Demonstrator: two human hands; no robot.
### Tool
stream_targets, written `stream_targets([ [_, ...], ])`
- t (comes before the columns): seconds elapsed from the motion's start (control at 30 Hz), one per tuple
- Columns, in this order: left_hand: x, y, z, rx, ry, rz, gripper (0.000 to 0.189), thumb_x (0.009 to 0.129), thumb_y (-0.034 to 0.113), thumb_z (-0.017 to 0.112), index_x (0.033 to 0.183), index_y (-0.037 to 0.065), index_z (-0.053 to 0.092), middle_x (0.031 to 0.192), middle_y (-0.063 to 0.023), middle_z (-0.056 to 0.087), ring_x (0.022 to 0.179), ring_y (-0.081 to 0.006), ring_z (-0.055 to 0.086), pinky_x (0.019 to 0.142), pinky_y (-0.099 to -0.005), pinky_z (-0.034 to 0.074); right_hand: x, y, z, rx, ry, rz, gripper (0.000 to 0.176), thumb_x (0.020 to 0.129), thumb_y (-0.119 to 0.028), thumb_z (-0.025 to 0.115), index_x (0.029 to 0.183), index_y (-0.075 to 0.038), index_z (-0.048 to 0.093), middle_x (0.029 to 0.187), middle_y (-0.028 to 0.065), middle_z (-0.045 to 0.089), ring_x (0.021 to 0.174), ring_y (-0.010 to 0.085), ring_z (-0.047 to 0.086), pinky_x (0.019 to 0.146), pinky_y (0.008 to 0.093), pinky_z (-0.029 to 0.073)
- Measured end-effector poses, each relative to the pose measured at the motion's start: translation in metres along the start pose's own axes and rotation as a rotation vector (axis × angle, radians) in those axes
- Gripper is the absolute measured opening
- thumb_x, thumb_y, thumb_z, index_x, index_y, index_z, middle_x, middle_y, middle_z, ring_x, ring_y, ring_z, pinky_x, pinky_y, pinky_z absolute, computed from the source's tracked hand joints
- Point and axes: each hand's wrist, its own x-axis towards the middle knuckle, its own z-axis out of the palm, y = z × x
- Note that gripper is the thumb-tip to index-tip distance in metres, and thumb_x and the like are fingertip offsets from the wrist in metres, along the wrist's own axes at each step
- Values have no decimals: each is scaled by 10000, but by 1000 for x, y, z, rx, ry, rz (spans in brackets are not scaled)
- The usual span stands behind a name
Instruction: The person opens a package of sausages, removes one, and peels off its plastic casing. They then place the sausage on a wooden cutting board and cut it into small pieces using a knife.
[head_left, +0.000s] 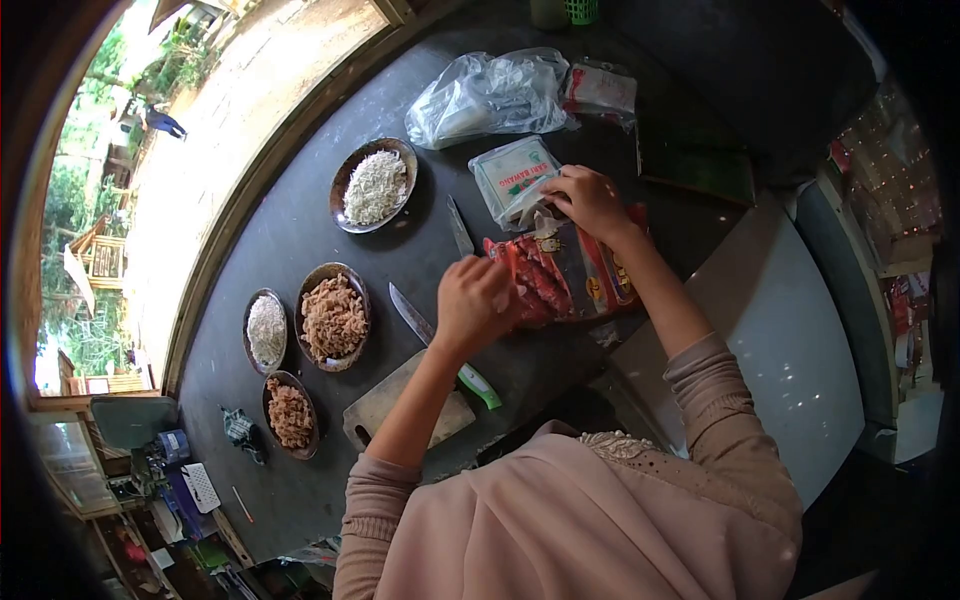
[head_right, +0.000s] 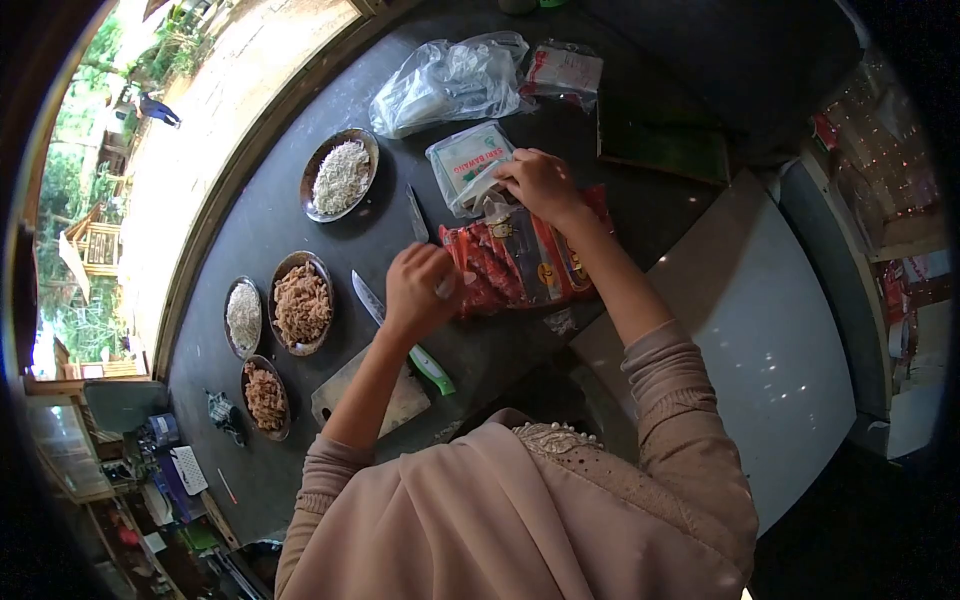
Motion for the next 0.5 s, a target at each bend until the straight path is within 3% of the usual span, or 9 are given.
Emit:
stream_targets([
  [0.07, 6, -7, 2, 58, 18, -62, 155, 706, 63, 713, 794, 61, 585, 806, -99, 610, 802, -313, 625, 724, -410, 508, 1, -1, -2, 28, -36, 25, 150, 819, -162, 742, 962, -128, 774, 915, 92, 671, 924, 291, 669, 817, 413, 540],
  [0.13, 15, -17, 15, -43, 178, -110, 115, 759, 36, 689, 854, 52, 627, 843, -109, 633, 831, -334, 639, 739, -419, 518, 3, -12, -12, 32, -94, 90, 137, 828, -175, 741, 949, -116, 765, 969, 110, 689, 948, 300, 678, 823, 415, 542],
  [0.2, 23, -21, 22, -53, 149, -148, 122, 798, 12, 676, 915, 42, 655, 875, -115, 655, 832, -327, 665, 737, -412, 533, 2, -31, -26, 75, -141, 116, 142, 818, -173, 752, 944, -108, 754, 955, 98, 682, 939, 300, 670, 822, 414, 536],
  [0.3, 37, -23, 35, -281, 140, -324, 193, 839, 83, 682, 1032, 81, 668, 919, -119, 640, 868, -328, 664, 767, -423, 533, -10, -50, -25, 69, -155, 81, 149, 804, -174, 769, 925, -93, 736, 937, 84, 683, 940, 297, 661, 838, 418, 524],
  [0.37, 46, -20, 37, -316, 108, -413, 294, 822, 23, 701, 1113, 62, 707, 911, -124, 671, 761, -286, 682, 703, -373, 548, -14, -50, -16, 22, -121, 24, 151, 799, -177, 773, 910, -85, 729, 933, 83, 690, 949, 294, 660, 856, 424, 517],
  [0.5, 45, -23, 43, -238, 98, -343, 312, 811, 25, 722, 1117, 82, 731, 910, -124, 680, 752, -288, 678, 712, -370, 547, -19, -48, -4, 97, -149, -22, 159, 796, -148, 770, 922, -74, 708, 953, 103, 698, 968, 297, 659, 890, 432, 508],
])
